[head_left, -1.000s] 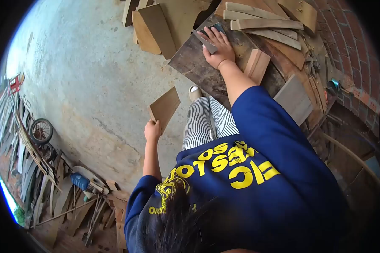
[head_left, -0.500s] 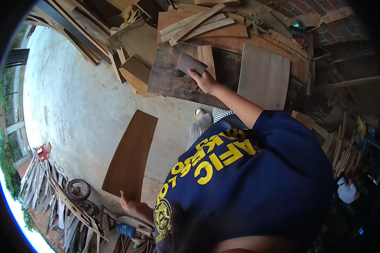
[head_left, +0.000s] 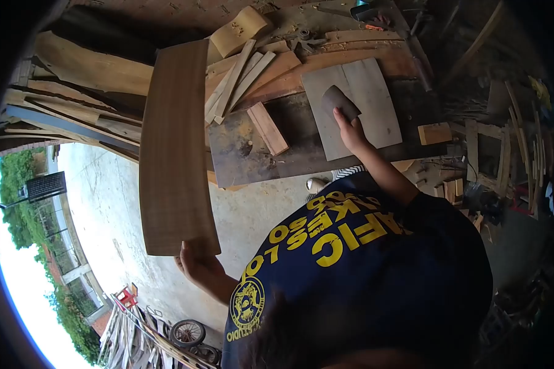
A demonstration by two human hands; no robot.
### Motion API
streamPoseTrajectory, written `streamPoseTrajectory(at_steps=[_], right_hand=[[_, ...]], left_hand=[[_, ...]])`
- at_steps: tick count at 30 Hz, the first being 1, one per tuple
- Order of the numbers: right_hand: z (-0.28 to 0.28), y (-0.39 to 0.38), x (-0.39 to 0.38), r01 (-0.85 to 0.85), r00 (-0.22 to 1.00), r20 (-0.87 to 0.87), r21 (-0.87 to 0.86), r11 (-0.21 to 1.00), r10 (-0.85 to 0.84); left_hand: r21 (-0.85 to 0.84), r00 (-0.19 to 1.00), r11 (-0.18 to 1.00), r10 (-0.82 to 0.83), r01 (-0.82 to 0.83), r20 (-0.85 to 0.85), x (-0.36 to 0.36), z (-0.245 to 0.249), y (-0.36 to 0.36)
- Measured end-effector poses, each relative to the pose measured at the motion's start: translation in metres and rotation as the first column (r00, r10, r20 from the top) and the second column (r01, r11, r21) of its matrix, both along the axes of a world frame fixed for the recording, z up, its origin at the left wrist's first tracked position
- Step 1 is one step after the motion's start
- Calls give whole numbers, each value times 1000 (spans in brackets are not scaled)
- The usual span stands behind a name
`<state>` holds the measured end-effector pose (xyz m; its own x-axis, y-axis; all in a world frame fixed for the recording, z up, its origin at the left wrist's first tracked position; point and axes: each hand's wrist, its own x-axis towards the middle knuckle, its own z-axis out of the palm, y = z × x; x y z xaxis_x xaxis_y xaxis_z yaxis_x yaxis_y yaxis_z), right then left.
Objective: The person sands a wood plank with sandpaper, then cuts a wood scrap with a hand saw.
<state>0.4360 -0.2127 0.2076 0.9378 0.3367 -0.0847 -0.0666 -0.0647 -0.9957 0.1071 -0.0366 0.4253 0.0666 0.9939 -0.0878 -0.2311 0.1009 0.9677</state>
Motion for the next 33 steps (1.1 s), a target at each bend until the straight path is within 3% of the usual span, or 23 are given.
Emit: streamPoseTrajectory(at_steps=[4,7,10,12,13,15,17,22,25,26,27,28,29,30,31,32,33], right_hand=[[19,-31,2,104,991,83,25,994,-106],[24,-49,7,233,970,44,86,969,-237],[22,-65,15,332,932,134,61,941,-337],[23,-73,19,302,889,373,-42,952,-265],[30,-76,19,304,889,373,-47,952,-266],[54,-81,12,-37,948,295,-260,965,116],[78,-69,-3,-197,878,377,-277,941,295],[100,-26,-26,-494,503,494,-509,705,709],[115,-18,-22,-590,501,338,-539,600,797],[112,-18,-9,-618,570,226,-517,593,790],[91,-17,13,-430,622,306,-637,640,721],[52,-18,50,-241,697,436,-607,758,570],[50,-22,95,-278,883,77,-709,648,463],[29,-33,140,-175,918,127,-720,671,376],[24,-37,178,-283,917,-91,-834,473,388],[15,-33,182,-298,912,-104,-833,466,397],[4,-25,183,-167,909,26,-893,419,417]], left_hand=[[-202,936,915,-335,350,105,70,-15,-16],[-392,818,722,-543,570,188,109,-39,-32],[-426,749,628,-620,652,232,131,-59,-55],[-502,731,542,-586,674,349,138,-64,-66],[-506,731,538,-586,674,350,142,-66,-68],[-521,742,543,-585,658,328,149,-75,-70],[-516,737,541,-589,664,331,151,-89,-70],[-515,707,499,-601,697,373,150,-87,-58],[-544,712,484,-600,686,364,144,-83,-49],[-559,727,498,-607,662,321,142,-84,-47],[-577,742,513,-613,635,271,139,-86,-46],[-620,772,509,-574,597,273,135,-90,-46],[-623,776,511,-571,592,268,136,-87,-47],[-681,805,496,-542,539,242,140,-83,-52],[-738,834,476,-509,478,212,141,-80,-59],[-746,842,477,-499,464,204,141,-77,-65],[-755,843,479,-508,448,177,144,-75,-67]])
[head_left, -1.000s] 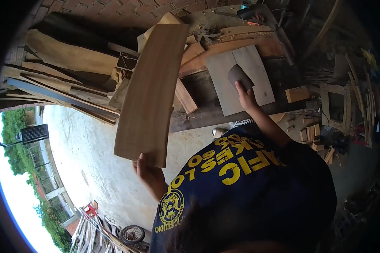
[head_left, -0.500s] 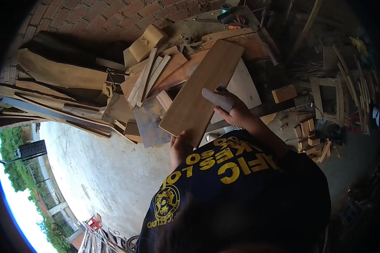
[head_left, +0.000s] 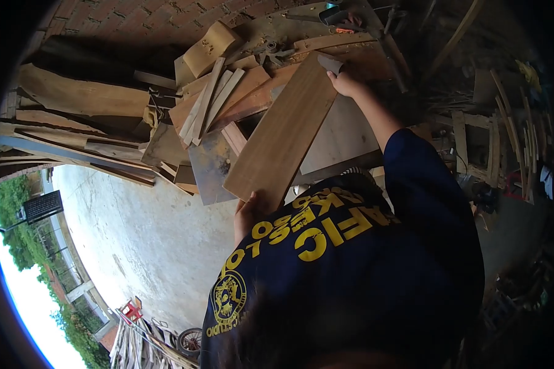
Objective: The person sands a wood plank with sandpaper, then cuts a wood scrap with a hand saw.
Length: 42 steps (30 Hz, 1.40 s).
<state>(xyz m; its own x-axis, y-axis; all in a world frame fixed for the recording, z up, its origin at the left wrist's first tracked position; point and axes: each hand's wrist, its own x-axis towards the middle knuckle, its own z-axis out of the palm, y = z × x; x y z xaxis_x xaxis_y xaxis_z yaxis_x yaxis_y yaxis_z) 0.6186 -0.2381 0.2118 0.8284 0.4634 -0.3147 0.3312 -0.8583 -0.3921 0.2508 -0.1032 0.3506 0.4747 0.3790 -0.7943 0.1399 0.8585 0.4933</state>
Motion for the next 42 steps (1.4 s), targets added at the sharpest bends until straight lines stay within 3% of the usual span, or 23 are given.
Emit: streamPoseTrajectory(at_steps=[1,3,6,8,9,11,12,13,14,15,16,18,19,22,24,26,28,30,32,36,38,40,42], right_hand=[[8,12,-3,-13,985,169,-44,999,21],[34,44,-65,-307,950,-16,124,944,311],[85,70,-193,-695,660,-46,341,633,750],[97,69,-216,-836,482,103,352,421,870],[105,64,-195,-796,504,14,397,458,864],[80,54,-124,-542,811,-118,218,812,573],[42,44,-76,-381,923,32,228,896,384],[20,34,-18,-112,969,-209,117,987,135],[-36,24,40,-9,963,-270,-102,995,-19],[-31,15,66,34,922,-382,-87,996,-65],[-42,16,57,49,967,255,-205,978,5],[-63,59,23,-88,983,-160,17,996,90],[41,79,-45,-323,944,-68,33,946,324],[83,118,-196,-760,594,23,343,552,804],[112,121,-217,-824,453,22,393,409,891],[101,115,-173,-717,614,-53,379,585,787],[65,104,-85,-362,897,-196,184,914,395],[19,83,21,-107,953,-296,-148,983,60],[-41,47,83,71,979,197,-118,991,-46],[25,64,55,-69,986,-164,-167,984,41],[33,82,-18,-167,979,-91,134,977,180],[82,87,-104,-275,891,-220,433,859,396],[76,86,-160,-642,690,85,531,553,719]], left_hand=[[12,1000,1000,-15,15,-21,5,2,3],[-16,998,1000,-24,25,52,8,0,19],[-66,971,991,-103,120,217,4,0,42],[-333,905,939,217,-90,367,3,-2,49],[-136,944,986,-44,93,328,4,7,47],[-117,963,991,-36,70,267,3,5,42],[-92,975,994,-41,63,220,3,3,39],[-96,977,994,-26,48,214,4,2,36],[-112,983,992,-28,48,180,5,2,32],[-129,989,990,-33,52,146,6,4,30],[-131,989,990,-24,43,144,9,9,30],[-11,997,999,-52,53,63,19,20,31],[-17,997,999,-49,50,65,19,16,34],[-133,996,991,3,10,93,12,6,47],[-172,982,984,82,-52,171,10,6,52],[-134,984,991,21,3,179,7,11,50],[-102,992,995,9,4,129,3,6,49],[-121,991,993,30,-14,132,0,0,45],[-112,991,993,-5,19,131,-3,0,39],[-5,981,999,-47,49,187,7,10,40],[23,981,998,-59,55,186,14,16,38],[1,982,999,-35,36,187,18,15,37],[-13,982,1000,-14,17,186,21,17,35]])
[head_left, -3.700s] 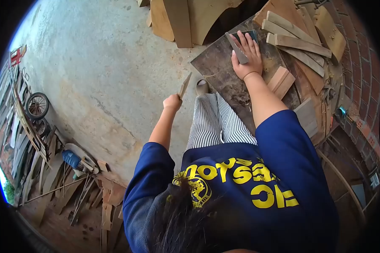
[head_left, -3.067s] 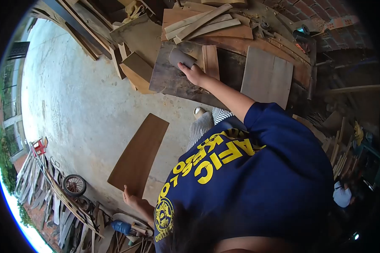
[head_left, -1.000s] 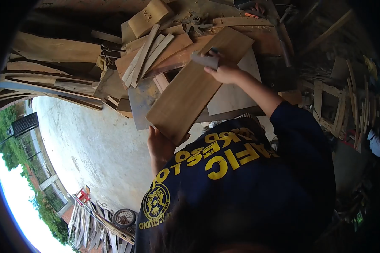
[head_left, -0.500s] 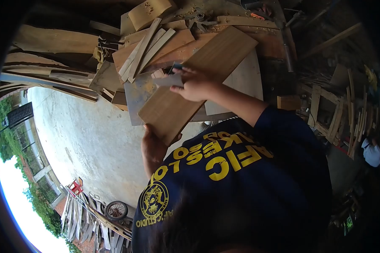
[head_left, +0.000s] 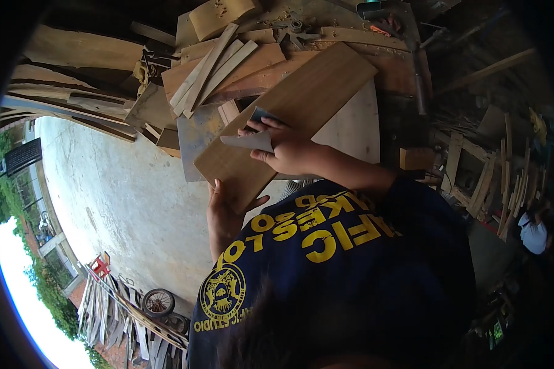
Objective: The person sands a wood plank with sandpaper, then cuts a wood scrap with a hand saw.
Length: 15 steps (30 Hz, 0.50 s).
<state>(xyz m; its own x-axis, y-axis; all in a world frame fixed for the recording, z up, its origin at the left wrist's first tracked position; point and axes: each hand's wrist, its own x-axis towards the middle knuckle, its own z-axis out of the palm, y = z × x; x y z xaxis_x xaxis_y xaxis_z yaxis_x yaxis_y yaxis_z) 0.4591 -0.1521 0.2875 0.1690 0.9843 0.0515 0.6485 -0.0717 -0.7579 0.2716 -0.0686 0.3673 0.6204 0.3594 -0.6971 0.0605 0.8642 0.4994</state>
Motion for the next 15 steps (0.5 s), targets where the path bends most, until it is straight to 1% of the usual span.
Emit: streamPoseTrajectory(at_steps=[1,2,3,4,5,6,7,8,9,10,11,12,14,15], right_hand=[[6,-6,-17,7,1000,0,78,997,-7],[7,-10,-15,13,1000,-2,76,997,-13],[8,-19,-10,100,993,-68,117,988,-93],[8,-29,-3,191,976,-135,149,970,-171],[-4,-40,11,380,924,-67,279,882,-377],[-13,-54,29,562,816,-283,180,807,-505],[-7,-69,48,711,648,-417,28,703,-638],[-49,-86,64,850,512,-350,70,523,-785],[-76,-104,82,905,424,-316,183,384,-849],[-65,-127,92,865,255,-62,-431,256,-965],[-91,-151,104,753,222,-96,-616,233,-970],[-97,-155,97,756,217,-98,-612,231,-971],[-106,-166,83,846,57,28,-533,33,-998],[-110,-168,82,855,87,-88,-504,120,-992]], left_hand=[[95,1000,995,-11,14,-29,0,4,-3],[187,998,982,-21,31,-58,0,8,-6],[184,998,982,-29,39,-60,-2,13,-7],[203,996,979,22,-4,-86,-5,18,-8],[221,991,974,73,-47,-110,-6,23,-9],[213,992,976,65,-41,-108,-8,27,-11],[249,986,966,101,-65,-134,-9,30,-12],[288,978,954,137,-88,-157,-10,32,-13],[290,975,952,151,-100,-160,-12,33,-12],[289,976,952,149,-98,-158,-12,35,-14],[291,976,952,148,-97,-157,-10,36,-14],[293,977,951,145,-95,-156,-9,38,-15],[290,977,952,148,-99,-151,-6,41,-19],[283,976,953,156,-108,-155,-6,42,-21]])
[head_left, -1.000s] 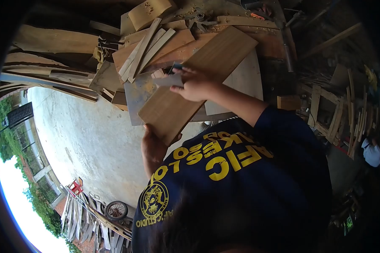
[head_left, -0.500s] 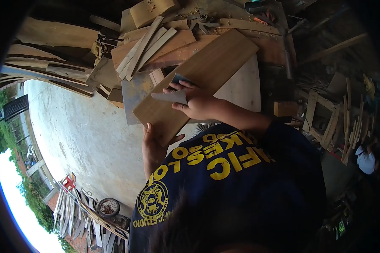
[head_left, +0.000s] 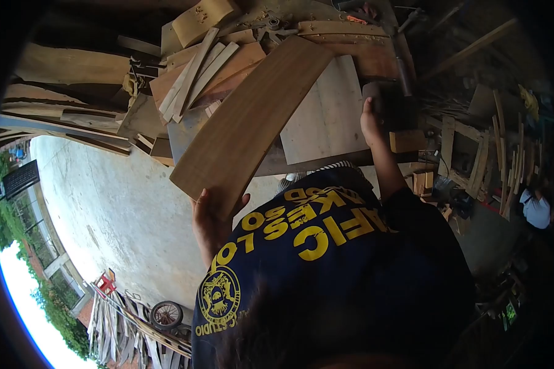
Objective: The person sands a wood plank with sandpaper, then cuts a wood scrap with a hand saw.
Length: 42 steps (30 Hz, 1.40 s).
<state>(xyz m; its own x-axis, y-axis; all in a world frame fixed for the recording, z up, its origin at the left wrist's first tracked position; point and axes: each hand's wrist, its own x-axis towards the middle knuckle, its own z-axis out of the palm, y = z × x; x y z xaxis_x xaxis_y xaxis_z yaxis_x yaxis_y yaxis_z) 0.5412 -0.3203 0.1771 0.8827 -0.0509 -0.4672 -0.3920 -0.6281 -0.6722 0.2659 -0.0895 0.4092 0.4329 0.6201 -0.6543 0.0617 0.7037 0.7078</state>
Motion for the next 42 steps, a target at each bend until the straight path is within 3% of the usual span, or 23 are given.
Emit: streamPoseTrajectory(at_steps=[3,7,9,10,14,16,17,18,19,20,22,24,26,27,29,33,35,38,42], right_hand=[[8,-10,-4,-35,996,-80,22,999,37],[35,-14,-18,-82,979,-183,70,994,93],[22,-20,-31,-156,942,-242,301,941,233],[21,-21,-41,-181,941,-222,311,933,256],[7,-17,-52,-223,918,-305,136,965,254],[-1,-12,-55,-154,979,-104,203,967,178],[-5,-8,-58,-156,979,-101,202,967,179],[-6,0,-61,-207,966,185,130,970,181],[-7,6,-61,-233,871,454,47,971,187],[-7,12,-55,-230,871,456,43,972,186],[5,28,-28,-395,852,198,-364,843,485],[6,39,-3,-397,554,661,-325,858,506],[2,50,21,-465,472,533,-526,712,702],[-5,58,33,-470,475,527,-525,710,705],[-21,75,47,-397,460,342,-746,534,820],[-23,95,40,-518,411,375,-654,551,831],[-23,104,35,-552,480,454,-508,661,750],[-23,102,23,-512,560,470,-451,731,682],[-29,93,12,-528,555,476,-433,731,682]], left_hand=[[-114,999,993,13,-8,40,-6,-7,-1],[-82,998,997,5,0,66,-1,0,-15],[-88,996,996,5,2,85,0,1,-18],[-86,996,996,5,3,91,-2,-1,-17],[-187,990,982,15,11,139,-2,-3,-19],[-216,988,976,15,19,156,0,5,-28],[-191,989,981,0,28,146,2,10,-35],[-166,991,985,-16,39,136,3,12,-38],[-166,990,985,-19,42,140,1,11,-38],[-170,985,985,-12,42,172,-3,8,-37],[-174,981,984,3,32,196,-10,2,-34],[-110,987,993,-34,52,154,-12,-4,-23],[-140,981,988,-37,65,189,-15,-14,-6],[-169,972,982,-45,85,231,-15,-18,3],[-156,971,984,-50,88,233,-14,-17,13],[-168,951,982,-33,88,308,-10,-13,23],[-167,938,981,-38,101,344,-10,-13,24],[-212,939,974,2,75,343,-11,-14,19],[-162,938,982,-38,99,344,-9,-15,17]])
